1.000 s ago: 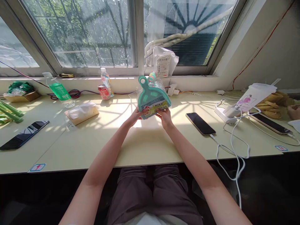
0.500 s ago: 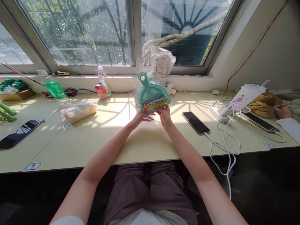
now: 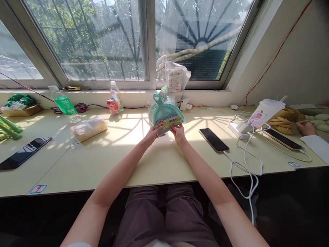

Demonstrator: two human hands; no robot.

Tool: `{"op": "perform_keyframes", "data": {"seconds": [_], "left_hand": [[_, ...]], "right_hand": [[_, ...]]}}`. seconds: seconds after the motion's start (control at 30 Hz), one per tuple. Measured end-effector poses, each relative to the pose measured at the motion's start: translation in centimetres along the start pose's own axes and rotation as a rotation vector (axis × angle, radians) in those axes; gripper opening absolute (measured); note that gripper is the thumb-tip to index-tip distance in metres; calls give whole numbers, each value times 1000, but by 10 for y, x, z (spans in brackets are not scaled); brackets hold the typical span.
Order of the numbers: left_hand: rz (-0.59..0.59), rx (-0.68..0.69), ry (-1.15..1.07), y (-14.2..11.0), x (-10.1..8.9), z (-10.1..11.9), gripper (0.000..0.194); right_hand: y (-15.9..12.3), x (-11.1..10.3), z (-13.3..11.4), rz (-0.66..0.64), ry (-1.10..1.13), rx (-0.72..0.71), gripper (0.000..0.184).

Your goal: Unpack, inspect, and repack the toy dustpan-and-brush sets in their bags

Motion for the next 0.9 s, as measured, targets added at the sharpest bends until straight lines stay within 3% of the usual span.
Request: {"op": "perform_keyframes", "data": {"seconds": [0.23, 0.57, 0.9], "left_hand": [[14, 6, 128, -3, -6, 8, 62], [-23, -67, 184, 0, -5, 0, 57], [-36, -38, 198, 3, -14, 1, 61]], "right_hand": [[6, 2, 5, -71, -34, 94, 34], [8, -9, 4, -5, -64, 128, 24], [9, -12, 0, -23, -181, 209, 22]]}}
Point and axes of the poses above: each hand's wrist, its own y-axis towards the middle knuckle, its own x-axis out of the palm, z = x × y, the point moved 7 cm from there along y, towards the middle knuckle, and after that the axes turned 12 degrees about x, right-handed, at the moved point
